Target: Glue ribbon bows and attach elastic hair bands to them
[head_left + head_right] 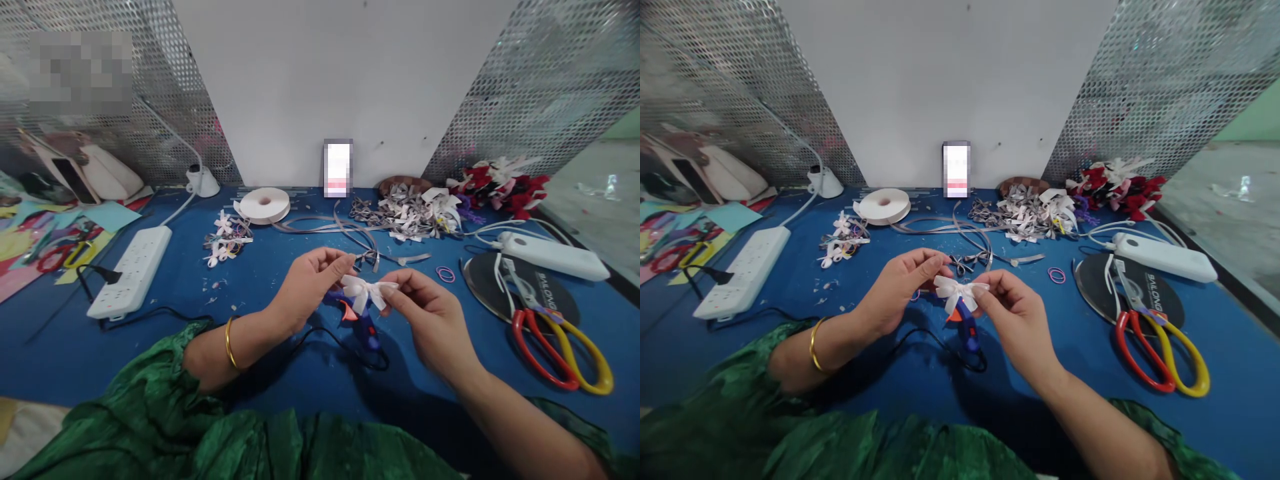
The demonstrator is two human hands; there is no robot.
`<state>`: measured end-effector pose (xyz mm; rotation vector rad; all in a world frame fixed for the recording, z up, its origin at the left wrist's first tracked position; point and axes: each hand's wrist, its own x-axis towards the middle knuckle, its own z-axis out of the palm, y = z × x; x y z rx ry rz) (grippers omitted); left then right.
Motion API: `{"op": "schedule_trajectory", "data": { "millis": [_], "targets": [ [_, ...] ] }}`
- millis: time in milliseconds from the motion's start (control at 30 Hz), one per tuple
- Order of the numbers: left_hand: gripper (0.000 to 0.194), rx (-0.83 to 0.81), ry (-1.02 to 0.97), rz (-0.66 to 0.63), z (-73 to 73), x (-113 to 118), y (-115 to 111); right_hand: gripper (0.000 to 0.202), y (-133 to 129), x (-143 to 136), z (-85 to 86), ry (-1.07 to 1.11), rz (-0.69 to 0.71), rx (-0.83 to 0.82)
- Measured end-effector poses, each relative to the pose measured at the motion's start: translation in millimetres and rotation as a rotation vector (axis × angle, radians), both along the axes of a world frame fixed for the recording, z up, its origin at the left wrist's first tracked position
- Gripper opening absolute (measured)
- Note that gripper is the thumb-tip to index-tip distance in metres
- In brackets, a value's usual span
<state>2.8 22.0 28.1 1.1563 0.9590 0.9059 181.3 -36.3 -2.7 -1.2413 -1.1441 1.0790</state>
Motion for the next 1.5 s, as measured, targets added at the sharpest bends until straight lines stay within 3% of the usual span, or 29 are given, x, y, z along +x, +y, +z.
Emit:
{"op": "schedule_trajectory", "data": {
  "millis": [100, 300, 533, 700, 900, 1067, 1167, 1267, 1367, 1500],
  "targets": [
    [0.027, 0.102, 0.0, 0.084, 1.4, -3.5, 4.4, 0.014, -0.5, -0.7, 2.0, -0.031, -0.01, 0.008],
    [0.05, 0.241, 0.054, 0.048, 5.5, -9.8, 6.4, 0.014, -1.2, -3.6, 7.4, -0.078, -0.03, 0.045],
    [0.024, 0.316, 0.348, -0.213, 14.0, -9.2, -0.7, 0.01, -6.1, -5.1, 8.6, -0.189, 0.006, 0.12],
    [0.013, 0.261, 0.354, -0.321, 14.1, -8.7, -1.9, 0.013, -7.7, -5.8, 8.1, -0.205, 0.013, 0.125],
    [0.012, 0.197, 0.248, -0.164, 20.7, -15.3, 6.4, 0.018, -4.0, 3.0, 6.8, -0.266, 0.002, 0.075],
    [0.013, 0.255, 0.309, -0.083, 25.8, -40.9, 17.2, 0.029, -7.4, 16.9, -10.1, -0.463, 0.11, -0.116],
    [0.014, 0.228, 0.389, -0.087, 16.1, -63.5, 18.3, 0.034, -7.9, 17.9, -25.0, -0.513, 0.205, -0.213],
    [0.016, 0.117, 0.427, -0.029, -3.7, -84.7, 18.2, 0.041, -6.6, 13.8, -35.0, -0.62, 0.241, -0.288],
    [0.017, -0.029, 0.339, 0.056, -24.1, -97.3, 20.6, 0.047, -6.4, 8.2, -37.2, -0.768, 0.227, -0.346],
    [0.016, -0.066, 0.311, 0.043, -40.8, -98.5, 24.8, 0.043, -8.1, 0.5, -33.0, -0.905, 0.22, -0.379]
  ]
}}
